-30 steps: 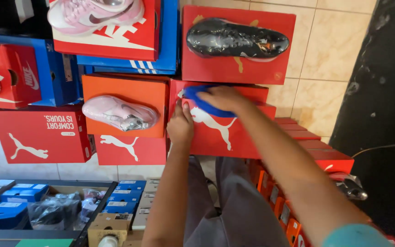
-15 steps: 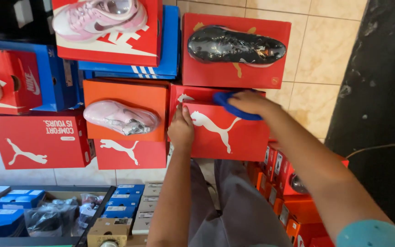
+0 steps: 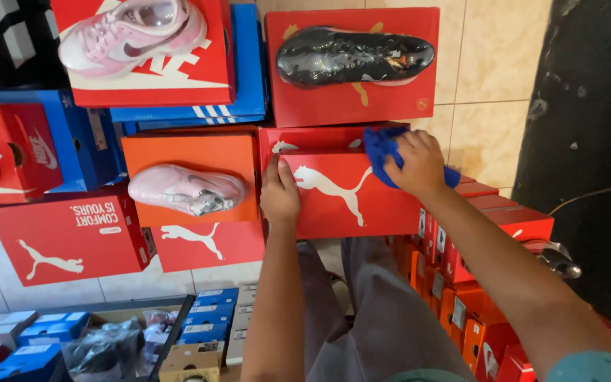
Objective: Cleaning shoes with a cloth and organizing shoe boxes in a storage area
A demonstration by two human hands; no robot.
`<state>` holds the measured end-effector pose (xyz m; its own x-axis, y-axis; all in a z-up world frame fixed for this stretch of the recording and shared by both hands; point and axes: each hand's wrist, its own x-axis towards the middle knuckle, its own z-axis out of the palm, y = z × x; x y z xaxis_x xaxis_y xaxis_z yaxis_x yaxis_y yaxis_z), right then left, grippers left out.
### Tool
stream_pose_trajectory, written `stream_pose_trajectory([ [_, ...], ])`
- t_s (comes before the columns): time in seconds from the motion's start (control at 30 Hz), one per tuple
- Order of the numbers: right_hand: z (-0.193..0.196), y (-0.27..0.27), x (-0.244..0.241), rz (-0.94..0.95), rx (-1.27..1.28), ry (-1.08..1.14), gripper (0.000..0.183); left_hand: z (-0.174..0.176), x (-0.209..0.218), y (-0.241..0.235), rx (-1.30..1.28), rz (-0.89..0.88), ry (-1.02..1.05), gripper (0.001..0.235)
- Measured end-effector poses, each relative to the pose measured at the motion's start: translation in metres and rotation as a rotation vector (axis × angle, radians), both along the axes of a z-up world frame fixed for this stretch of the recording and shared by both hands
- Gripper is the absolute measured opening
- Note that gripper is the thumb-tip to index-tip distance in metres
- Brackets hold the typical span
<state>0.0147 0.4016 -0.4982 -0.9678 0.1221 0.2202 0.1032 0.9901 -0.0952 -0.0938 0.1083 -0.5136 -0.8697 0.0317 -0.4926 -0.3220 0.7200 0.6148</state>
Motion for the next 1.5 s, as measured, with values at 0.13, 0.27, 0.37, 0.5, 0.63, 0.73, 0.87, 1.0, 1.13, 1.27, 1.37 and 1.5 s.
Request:
stream_pose_trajectory([
  [0.13, 0.037, -0.104, -0.039, -0.006, -0.118, -0.046, 0.069, 0.017, -0.015, 0.001, 0.251, 0.065, -0.053, 0.059],
  [0.27, 0.040, -0.194, -0.033, 0.044, -0.149, -0.274, 0.080, 0.007, -0.022, -0.010, 0.436, -0.006, -0.179, 0.063],
  [0.37, 0.025, -0.165, 0.019, 0.172, -0.147, -0.199, 0.079, 0.023, -0.026, -0.013, 0.356, -0.092, -0.185, 0.066],
  [0.5, 0.018, -0.075, 0.063, -0.009, 0.008, -0.214, 0.073, 0.038, -0.019, -0.009, 0.322, -0.010, -0.101, 0.065],
  [0.63, 0.025, -0.122, -0.008, -0.203, -0.024, -0.206, 0.072, -0.003, -0.013, -0.014, 0.492, 0.177, -0.111, 0.073],
  [0.73, 0.038, -0.194, -0.048, -0.012, -0.160, -0.224, 0.068, -0.018, -0.008, -0.026, 0.700, 0.369, 0.062, 0.071],
  [0.87, 0.019, -0.190, 0.004, 0.213, -0.241, -0.181, 0.074, 0.025, -0.025, -0.043, 0.848, 0.429, 0.017, 0.070],
  [1.0, 0.004, -0.099, 0.065, 0.032, -0.163, -0.154, 0.078, 0.061, -0.021, -0.052, 0.662, 0.320, -0.018, 0.062],
  [1.13, 0.014, -0.119, 0.028, -0.302, -0.077, -0.107, 0.080, 0.056, -0.003, -0.035, 0.564, 0.207, 0.011, 0.053],
  [1.27, 0.035, -0.198, 0.003, -0.025, -0.238, -0.116, 0.075, 0.043, -0.002, -0.020, 0.639, 0.292, -0.027, 0.065],
  [1.37, 0.029, -0.193, 0.056, 0.033, -0.309, -0.168, 0.076, 0.065, 0.003, -0.003, 0.537, 0.207, 0.014, 0.056],
  [1.5, 0.015, -0.098, 0.107, -0.254, -0.123, -0.137, 0.074, 0.066, 0.006, 0.020, 0.160, -0.061, 0.252, 0.055],
])
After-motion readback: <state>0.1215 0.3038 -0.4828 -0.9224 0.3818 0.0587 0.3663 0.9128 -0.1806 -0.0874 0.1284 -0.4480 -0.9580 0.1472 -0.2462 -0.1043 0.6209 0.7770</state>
